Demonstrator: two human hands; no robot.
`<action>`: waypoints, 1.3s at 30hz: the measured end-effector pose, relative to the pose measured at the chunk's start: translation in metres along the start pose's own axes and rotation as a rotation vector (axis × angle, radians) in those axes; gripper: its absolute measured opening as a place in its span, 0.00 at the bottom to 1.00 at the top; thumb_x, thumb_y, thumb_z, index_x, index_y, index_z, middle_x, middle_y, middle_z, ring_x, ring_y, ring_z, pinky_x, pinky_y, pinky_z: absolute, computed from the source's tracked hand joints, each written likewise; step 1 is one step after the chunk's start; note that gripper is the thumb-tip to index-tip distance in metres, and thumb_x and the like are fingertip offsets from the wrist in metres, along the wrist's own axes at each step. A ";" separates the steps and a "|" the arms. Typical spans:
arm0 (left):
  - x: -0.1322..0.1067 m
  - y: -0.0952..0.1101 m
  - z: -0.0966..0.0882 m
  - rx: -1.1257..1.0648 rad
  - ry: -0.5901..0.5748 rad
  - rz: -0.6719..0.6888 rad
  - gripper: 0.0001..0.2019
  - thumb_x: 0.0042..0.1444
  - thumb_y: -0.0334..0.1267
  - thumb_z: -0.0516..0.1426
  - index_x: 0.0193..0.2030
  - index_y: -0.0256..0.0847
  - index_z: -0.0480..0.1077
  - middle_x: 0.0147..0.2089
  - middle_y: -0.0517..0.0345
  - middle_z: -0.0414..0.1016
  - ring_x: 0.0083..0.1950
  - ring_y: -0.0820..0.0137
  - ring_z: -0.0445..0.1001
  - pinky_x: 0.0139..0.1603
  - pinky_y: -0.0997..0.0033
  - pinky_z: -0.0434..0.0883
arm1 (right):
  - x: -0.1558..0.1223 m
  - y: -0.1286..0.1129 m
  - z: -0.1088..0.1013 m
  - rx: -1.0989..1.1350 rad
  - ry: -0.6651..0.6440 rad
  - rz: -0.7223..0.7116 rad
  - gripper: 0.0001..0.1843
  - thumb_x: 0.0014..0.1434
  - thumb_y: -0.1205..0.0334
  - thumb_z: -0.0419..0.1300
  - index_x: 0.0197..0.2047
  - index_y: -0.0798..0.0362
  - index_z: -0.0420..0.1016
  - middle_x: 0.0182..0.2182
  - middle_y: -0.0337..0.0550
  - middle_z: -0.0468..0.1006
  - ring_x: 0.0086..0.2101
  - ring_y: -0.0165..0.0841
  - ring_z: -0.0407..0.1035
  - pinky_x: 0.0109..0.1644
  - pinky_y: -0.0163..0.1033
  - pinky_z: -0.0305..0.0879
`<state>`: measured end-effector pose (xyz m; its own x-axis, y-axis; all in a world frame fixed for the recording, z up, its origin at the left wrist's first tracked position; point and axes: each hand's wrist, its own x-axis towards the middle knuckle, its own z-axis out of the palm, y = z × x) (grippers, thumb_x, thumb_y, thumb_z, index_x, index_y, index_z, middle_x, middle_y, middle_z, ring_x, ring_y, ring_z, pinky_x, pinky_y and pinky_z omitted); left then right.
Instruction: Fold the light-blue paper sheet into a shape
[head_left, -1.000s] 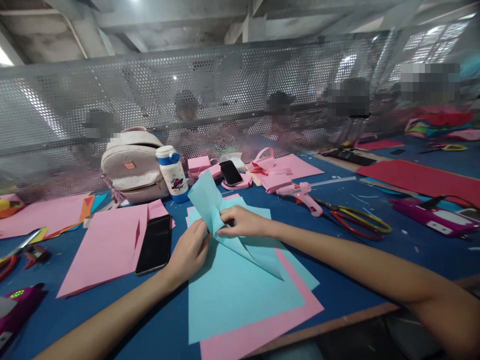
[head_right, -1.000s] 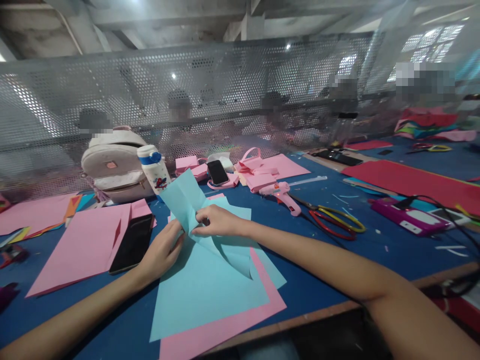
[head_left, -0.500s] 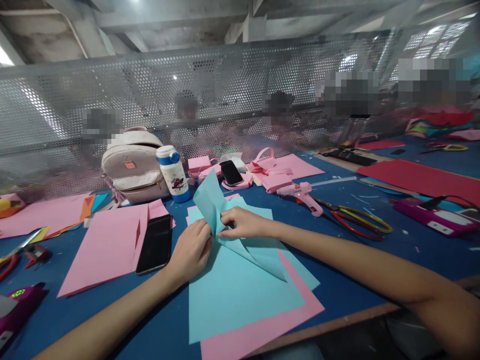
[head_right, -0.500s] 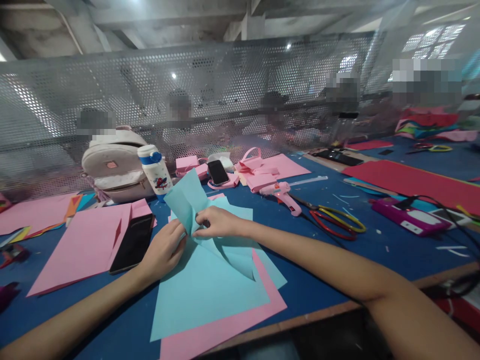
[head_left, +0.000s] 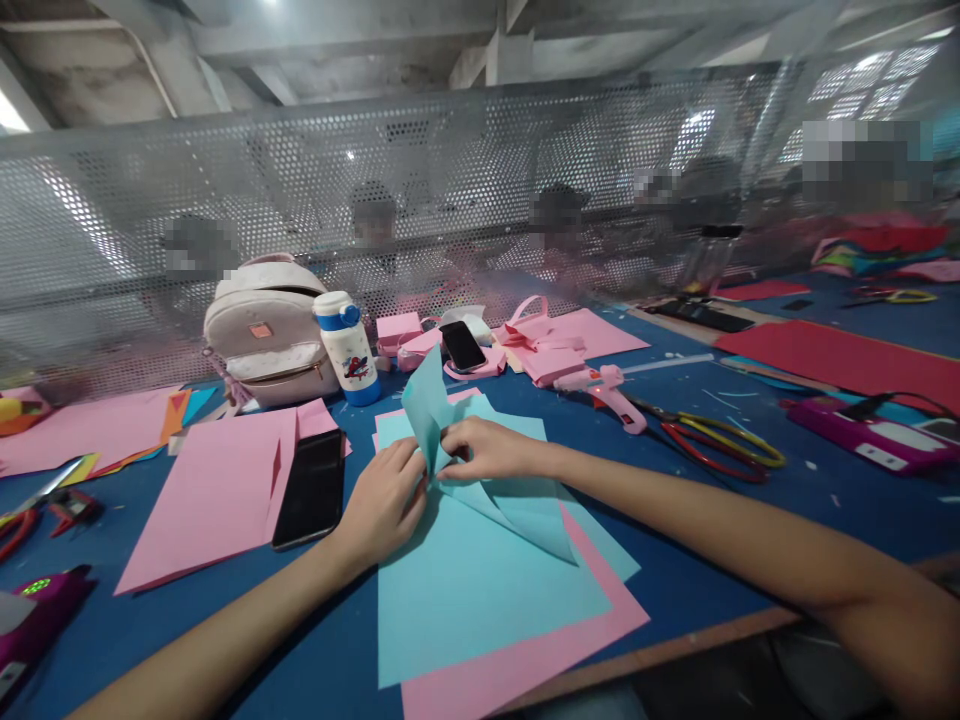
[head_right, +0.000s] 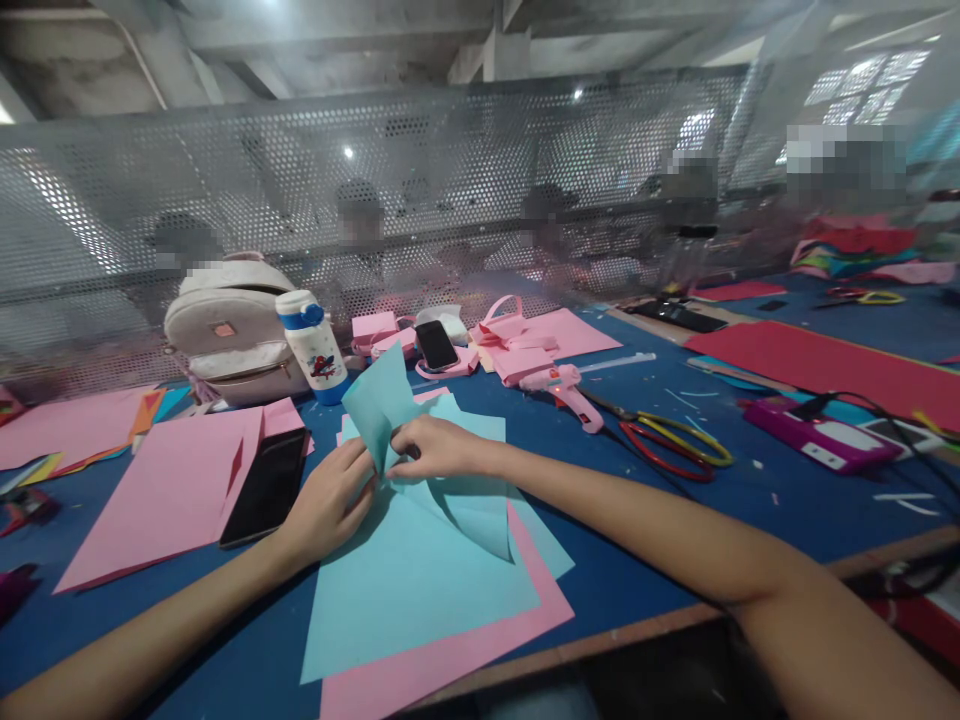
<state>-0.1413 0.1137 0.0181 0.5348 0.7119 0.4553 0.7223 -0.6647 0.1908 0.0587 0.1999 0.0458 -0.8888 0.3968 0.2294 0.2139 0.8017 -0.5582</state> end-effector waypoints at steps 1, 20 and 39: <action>0.000 0.000 0.000 -0.004 -0.001 0.004 0.09 0.62 0.29 0.47 0.47 0.40 0.63 0.47 0.46 0.68 0.49 0.56 0.67 0.46 0.58 0.67 | 0.000 0.000 0.000 0.003 -0.008 -0.003 0.13 0.56 0.61 0.63 0.23 0.57 0.68 0.22 0.33 0.64 0.25 0.25 0.58 0.30 0.32 0.50; -0.003 -0.005 0.005 0.091 0.071 -0.012 0.07 0.65 0.34 0.49 0.49 0.39 0.60 0.54 0.41 0.67 0.56 0.53 0.68 0.50 0.55 0.69 | 0.001 0.001 -0.004 0.119 0.073 0.015 0.15 0.58 0.56 0.62 0.27 0.58 0.73 0.24 0.36 0.66 0.27 0.27 0.58 0.31 0.34 0.53; -0.002 -0.010 0.006 0.015 0.158 -0.045 0.13 0.69 0.38 0.47 0.58 0.41 0.56 0.51 0.45 0.69 0.51 0.58 0.70 0.49 0.58 0.71 | 0.002 0.011 -0.003 0.335 0.049 0.077 0.26 0.57 0.45 0.62 0.20 0.56 0.62 0.26 0.35 0.62 0.28 0.27 0.56 0.32 0.35 0.51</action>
<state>-0.1472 0.1206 0.0100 0.4272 0.6951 0.5783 0.7510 -0.6289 0.2011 0.0605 0.2103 0.0425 -0.8526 0.4785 0.2099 0.1277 0.5804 -0.8042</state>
